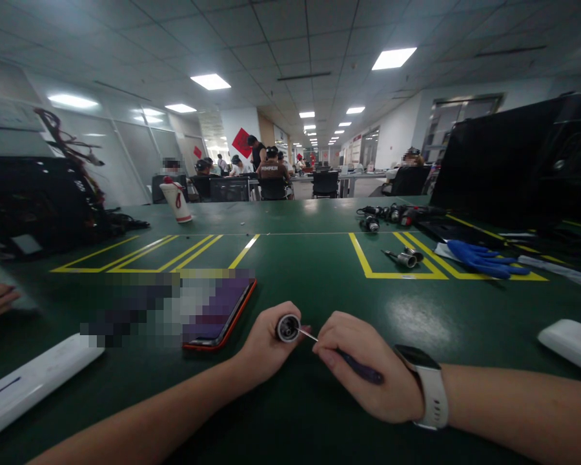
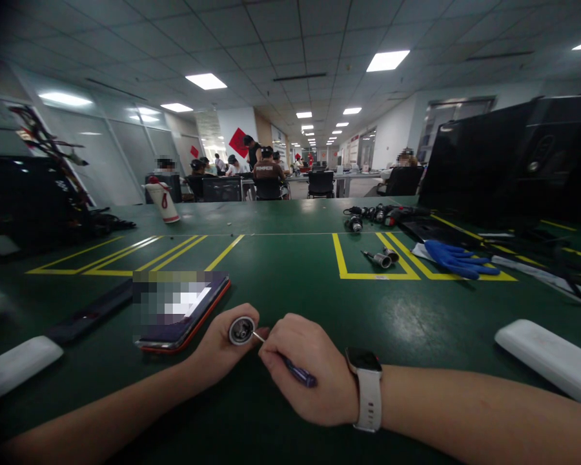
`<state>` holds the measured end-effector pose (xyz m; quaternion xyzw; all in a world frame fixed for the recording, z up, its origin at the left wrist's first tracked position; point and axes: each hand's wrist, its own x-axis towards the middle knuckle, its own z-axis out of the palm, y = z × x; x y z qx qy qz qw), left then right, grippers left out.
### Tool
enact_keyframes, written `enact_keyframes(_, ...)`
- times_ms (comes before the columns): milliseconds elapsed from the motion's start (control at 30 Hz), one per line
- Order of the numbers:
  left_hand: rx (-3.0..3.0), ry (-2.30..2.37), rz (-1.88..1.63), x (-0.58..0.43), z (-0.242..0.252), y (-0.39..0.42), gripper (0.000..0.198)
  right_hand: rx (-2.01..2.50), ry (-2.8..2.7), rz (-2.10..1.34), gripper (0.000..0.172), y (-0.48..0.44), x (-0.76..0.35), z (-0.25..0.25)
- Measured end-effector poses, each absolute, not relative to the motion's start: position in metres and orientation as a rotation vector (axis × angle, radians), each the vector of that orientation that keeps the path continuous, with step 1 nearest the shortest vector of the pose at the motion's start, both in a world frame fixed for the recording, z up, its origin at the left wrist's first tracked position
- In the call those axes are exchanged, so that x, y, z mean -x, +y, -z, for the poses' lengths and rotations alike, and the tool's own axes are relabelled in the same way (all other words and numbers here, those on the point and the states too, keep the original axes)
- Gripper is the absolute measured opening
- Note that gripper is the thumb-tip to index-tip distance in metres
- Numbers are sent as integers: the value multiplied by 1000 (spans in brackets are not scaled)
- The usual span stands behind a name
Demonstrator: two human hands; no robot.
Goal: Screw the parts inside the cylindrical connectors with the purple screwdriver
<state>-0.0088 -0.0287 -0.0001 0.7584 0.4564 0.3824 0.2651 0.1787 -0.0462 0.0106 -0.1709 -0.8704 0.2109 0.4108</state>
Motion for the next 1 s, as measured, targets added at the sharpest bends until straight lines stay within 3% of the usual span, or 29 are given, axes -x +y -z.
enact_keyframes(1000, -2076, 1191, -1029, 9, -1, -29, 20, 263, -2206, -372, 12, -46, -186, -15)
